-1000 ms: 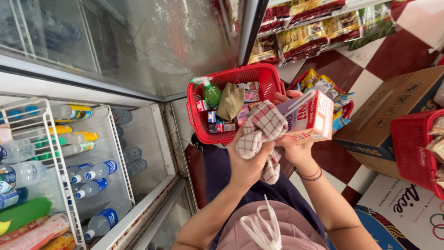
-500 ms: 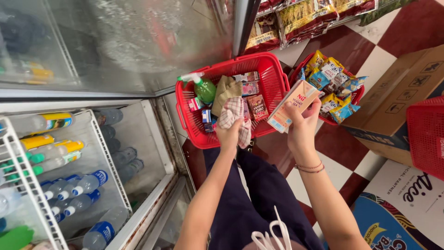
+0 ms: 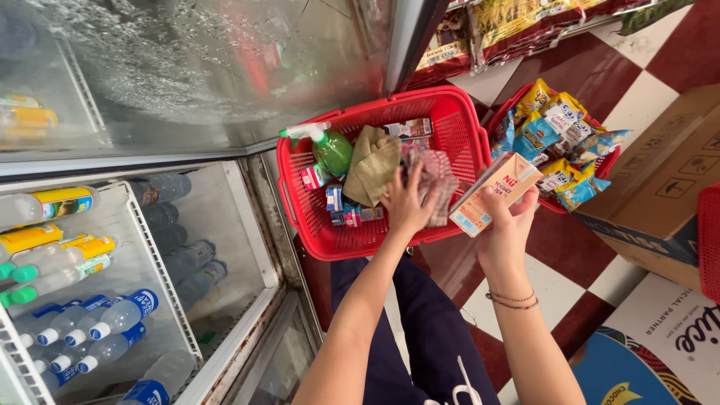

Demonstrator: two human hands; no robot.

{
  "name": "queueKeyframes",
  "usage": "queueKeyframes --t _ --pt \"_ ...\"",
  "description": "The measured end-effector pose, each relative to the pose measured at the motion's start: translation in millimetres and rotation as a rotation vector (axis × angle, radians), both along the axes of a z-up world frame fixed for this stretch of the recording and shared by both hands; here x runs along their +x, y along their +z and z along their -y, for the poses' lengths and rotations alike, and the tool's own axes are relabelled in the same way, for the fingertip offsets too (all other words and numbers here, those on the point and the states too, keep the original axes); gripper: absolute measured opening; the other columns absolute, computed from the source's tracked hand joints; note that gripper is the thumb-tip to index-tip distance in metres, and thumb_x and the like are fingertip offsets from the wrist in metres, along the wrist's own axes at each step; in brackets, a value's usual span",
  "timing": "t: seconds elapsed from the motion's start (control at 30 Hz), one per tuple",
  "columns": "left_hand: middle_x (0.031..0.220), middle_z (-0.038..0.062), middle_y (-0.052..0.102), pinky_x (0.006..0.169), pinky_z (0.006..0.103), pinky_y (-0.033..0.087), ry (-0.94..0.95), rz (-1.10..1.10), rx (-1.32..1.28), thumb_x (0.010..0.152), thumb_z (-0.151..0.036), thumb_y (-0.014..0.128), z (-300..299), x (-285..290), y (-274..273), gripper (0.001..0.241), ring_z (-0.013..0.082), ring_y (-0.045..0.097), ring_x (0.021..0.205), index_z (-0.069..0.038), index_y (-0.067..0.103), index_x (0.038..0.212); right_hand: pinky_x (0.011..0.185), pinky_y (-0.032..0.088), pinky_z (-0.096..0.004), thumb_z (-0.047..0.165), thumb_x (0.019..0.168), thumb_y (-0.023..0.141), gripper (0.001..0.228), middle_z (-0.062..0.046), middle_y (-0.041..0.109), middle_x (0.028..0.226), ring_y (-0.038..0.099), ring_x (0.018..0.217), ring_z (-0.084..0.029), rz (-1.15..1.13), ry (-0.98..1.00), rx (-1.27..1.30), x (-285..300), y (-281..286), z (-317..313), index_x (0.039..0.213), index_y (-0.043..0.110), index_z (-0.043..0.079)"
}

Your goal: The person takes various drink cartons from a basket, wipes them with a cloth, scans their barcodes with a handheld scanner, and places them onto the shelves of a refrigerator.

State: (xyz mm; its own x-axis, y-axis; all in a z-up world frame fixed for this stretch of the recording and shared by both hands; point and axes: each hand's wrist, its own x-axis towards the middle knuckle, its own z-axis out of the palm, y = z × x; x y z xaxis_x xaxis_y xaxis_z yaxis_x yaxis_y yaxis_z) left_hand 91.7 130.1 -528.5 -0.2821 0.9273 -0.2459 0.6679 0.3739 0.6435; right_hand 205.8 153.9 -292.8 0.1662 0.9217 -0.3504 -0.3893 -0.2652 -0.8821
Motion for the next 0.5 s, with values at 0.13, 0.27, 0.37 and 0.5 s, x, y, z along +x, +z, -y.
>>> queueKeyframes --t 0.13,0.27,0.37,0.5 --pt "0.157 0.03 0.024 0.105 0.0724 0.032 0.237 -0.272 0.184 0.075 -0.049 0.084 -5 -46 -1 0.101 0.0547 0.038 0.139 -0.029 0.028 0.157 0.094 0.059 -0.036 -0.002 0.094 0.068 0.053 -0.007 0.062 0.123 0.067 0.109 -0.016 0.012 0.001 0.016 0 -13 2 0.138 0.04 0.01" --pt "0.157 0.025 0.027 0.098 0.0679 0.036 0.161 -0.236 -0.11 0.067 -0.032 0.086 -6 -68 -11 0.103 0.0505 0.039 0.138 -0.036 0.03 0.155 0.096 0.059 -0.036 -0.002 0.094 0.067 0.053 -0.006 0.062 0.124 0.067 0.111 -0.016 -0.003 -0.003 0.005 0 -24 5 0.139 0.041 0.01" --pt "0.152 0.019 0.042 0.1 0.0641 0.04 0.153 -0.139 -0.11 0.079 -0.018 0.081 -4 -70 -36 0.091 0.0402 0.05 0.134 -0.039 0.038 0.157 0.092 0.059 -0.037 -0.003 0.094 0.067 0.054 -0.007 0.063 0.121 0.066 0.107 -0.018 0.011 -0.004 -0.018 3 -31 8 0.139 0.041 0.01" --pt "0.149 0.015 0.052 0.107 0.0593 0.042 0.277 -0.174 0.155 0.09 -0.018 0.079 1 -55 -43 0.08 0.0341 0.053 0.135 -0.039 0.044 0.158 0.095 0.059 -0.036 -0.002 0.096 0.068 0.05 -0.007 0.063 0.123 0.067 0.111 -0.017 0.006 -0.036 -0.041 8 -36 10 0.136 0.04 0.01"
